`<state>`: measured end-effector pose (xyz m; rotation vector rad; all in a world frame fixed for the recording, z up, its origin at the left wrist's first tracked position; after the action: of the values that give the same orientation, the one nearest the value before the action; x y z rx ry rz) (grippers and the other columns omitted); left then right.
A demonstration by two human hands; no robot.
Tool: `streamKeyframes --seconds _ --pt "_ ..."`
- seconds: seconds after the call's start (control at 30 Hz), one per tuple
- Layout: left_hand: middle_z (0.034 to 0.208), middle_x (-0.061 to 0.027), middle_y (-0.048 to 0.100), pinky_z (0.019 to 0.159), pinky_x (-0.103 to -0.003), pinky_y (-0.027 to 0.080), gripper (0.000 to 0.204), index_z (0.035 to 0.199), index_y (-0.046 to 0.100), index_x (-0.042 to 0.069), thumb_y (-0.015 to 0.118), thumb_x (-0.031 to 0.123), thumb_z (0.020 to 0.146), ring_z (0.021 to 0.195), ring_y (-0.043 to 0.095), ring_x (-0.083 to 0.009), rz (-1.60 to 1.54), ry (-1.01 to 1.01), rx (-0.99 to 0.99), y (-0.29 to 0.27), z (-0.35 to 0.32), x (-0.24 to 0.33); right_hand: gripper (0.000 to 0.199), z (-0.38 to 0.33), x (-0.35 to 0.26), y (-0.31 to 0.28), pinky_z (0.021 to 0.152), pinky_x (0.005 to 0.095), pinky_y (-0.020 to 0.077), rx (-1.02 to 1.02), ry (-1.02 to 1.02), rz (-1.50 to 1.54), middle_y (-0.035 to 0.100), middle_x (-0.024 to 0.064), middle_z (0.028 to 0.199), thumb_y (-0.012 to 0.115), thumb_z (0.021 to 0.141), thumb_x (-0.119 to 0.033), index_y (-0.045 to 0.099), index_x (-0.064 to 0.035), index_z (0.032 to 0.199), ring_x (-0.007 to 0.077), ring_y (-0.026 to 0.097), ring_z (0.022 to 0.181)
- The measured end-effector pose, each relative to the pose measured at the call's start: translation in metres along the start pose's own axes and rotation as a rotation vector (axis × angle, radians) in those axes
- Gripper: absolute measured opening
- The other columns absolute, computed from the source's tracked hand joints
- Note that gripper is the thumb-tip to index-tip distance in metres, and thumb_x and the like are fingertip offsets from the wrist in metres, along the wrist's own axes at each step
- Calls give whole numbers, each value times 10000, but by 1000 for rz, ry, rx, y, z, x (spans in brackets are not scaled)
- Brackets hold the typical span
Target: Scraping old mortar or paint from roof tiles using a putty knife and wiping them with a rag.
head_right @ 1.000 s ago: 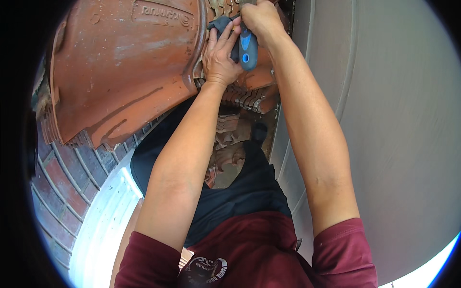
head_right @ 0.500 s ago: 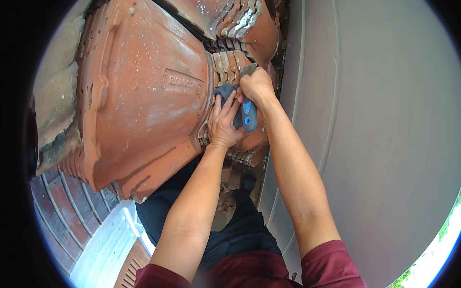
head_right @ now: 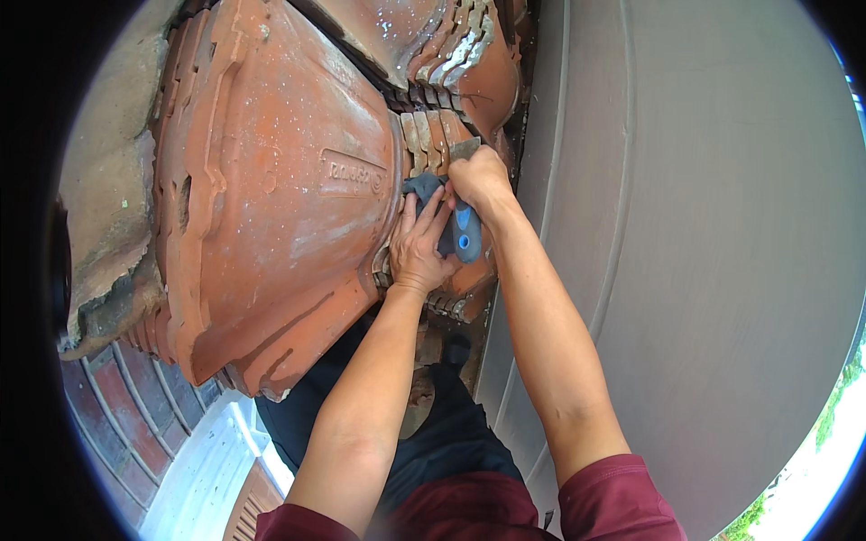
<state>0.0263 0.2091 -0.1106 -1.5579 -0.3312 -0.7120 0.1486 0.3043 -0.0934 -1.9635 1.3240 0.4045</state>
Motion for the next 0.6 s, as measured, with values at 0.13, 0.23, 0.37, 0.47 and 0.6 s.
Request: streamKeyframes --seconds 0.13,0.23,0.37,0.47,0.6 --pt "1543 15 415 1082 -486 403 1009 1429 514 212 847 158 479 1392 357 -461 -22 -9 3 -2 2 2 159 -2 4 -3 417 358 484 57 9 29 613 103 673 466 878 -58 577 56 874 184 586 472" --pt "1545 14 409 1083 -484 403 990 1432 512 210 844 178 500 1392 355 -464 -29 2 -1 -1 0 0 180 -1 -8 4 407 366 465 -23 -12 54 611 110 671 461 858 -30 601 53 934 186 563 456" --pt "1533 0 428 1084 -492 398 1008 1436 510 217 867 173 495 1388 355 -475 -23 -2 16 -3 1 1 183 1 4 0 424 362 471 38 28 98 621 115 683 460 861 -35 593 52 952 183 571 460" --pt "1530 -16 436 1088 -506 389 966 1423 527 182 856 226 516 1394 341 -487 -9 2 -25 1 -2 -2 187 -4 -18 1 434 351 483 -48 71 32 631 122 686 462 873 -46 563 63 986 186 589 472" --pt "1511 -31 454 1085 -499 395 1008 1427 524 184 874 202 482 1375 363 -497 -47 27 56 3 0 3 189 18 25 -4 438 345 486 109 -108 -51 640 118 694 465 883 -50 546 77 996 187 599 477"
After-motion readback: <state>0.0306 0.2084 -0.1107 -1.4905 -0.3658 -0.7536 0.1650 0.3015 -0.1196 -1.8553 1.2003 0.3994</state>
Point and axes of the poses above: each hand's wrist, its own z-axis towards the middle knuckle, its own y-axis out of the palm, x = y × z, the point moved 7 cm from there along z, towards the middle knuckle
